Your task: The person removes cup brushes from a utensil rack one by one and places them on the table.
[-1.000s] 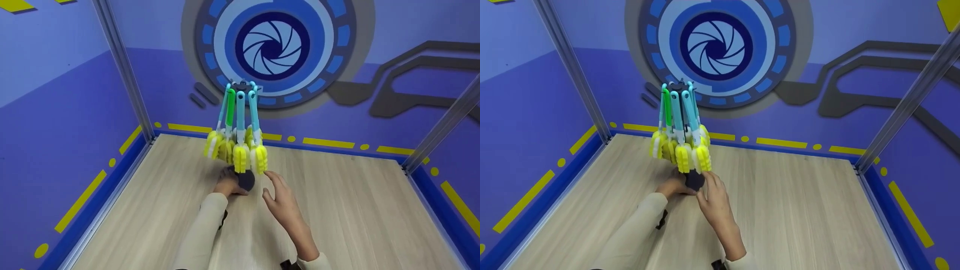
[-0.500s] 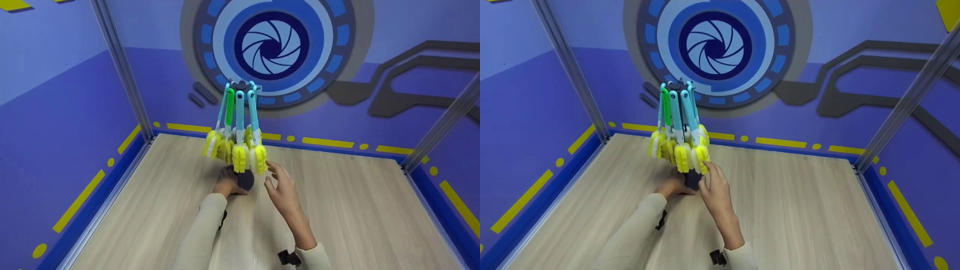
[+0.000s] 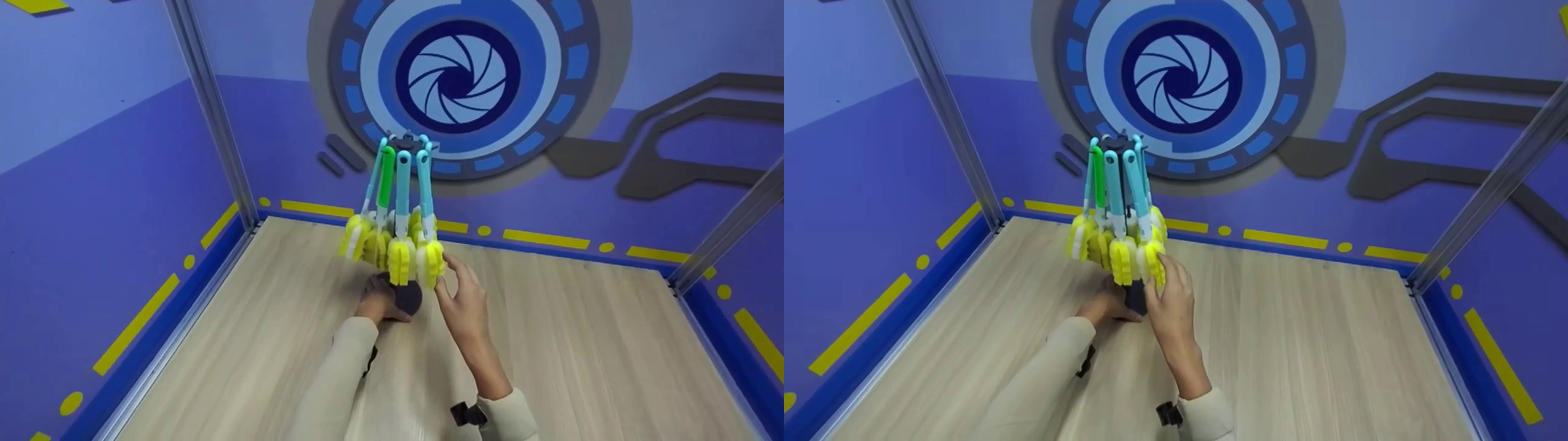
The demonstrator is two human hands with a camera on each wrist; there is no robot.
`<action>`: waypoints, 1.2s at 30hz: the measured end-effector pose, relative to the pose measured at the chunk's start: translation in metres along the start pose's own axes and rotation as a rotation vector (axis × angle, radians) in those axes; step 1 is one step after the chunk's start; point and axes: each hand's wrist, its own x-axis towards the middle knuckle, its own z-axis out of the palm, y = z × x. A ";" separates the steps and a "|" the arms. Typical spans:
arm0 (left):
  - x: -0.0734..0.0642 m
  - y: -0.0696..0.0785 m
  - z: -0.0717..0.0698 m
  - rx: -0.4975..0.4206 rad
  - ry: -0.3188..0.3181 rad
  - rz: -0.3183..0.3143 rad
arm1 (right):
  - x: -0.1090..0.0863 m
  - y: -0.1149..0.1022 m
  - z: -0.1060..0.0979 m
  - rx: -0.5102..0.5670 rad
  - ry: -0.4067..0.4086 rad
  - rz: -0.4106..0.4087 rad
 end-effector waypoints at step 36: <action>0.001 0.003 0.000 0.027 -0.036 -0.032 | 0.072 -0.017 0.029 0.094 -0.026 -0.017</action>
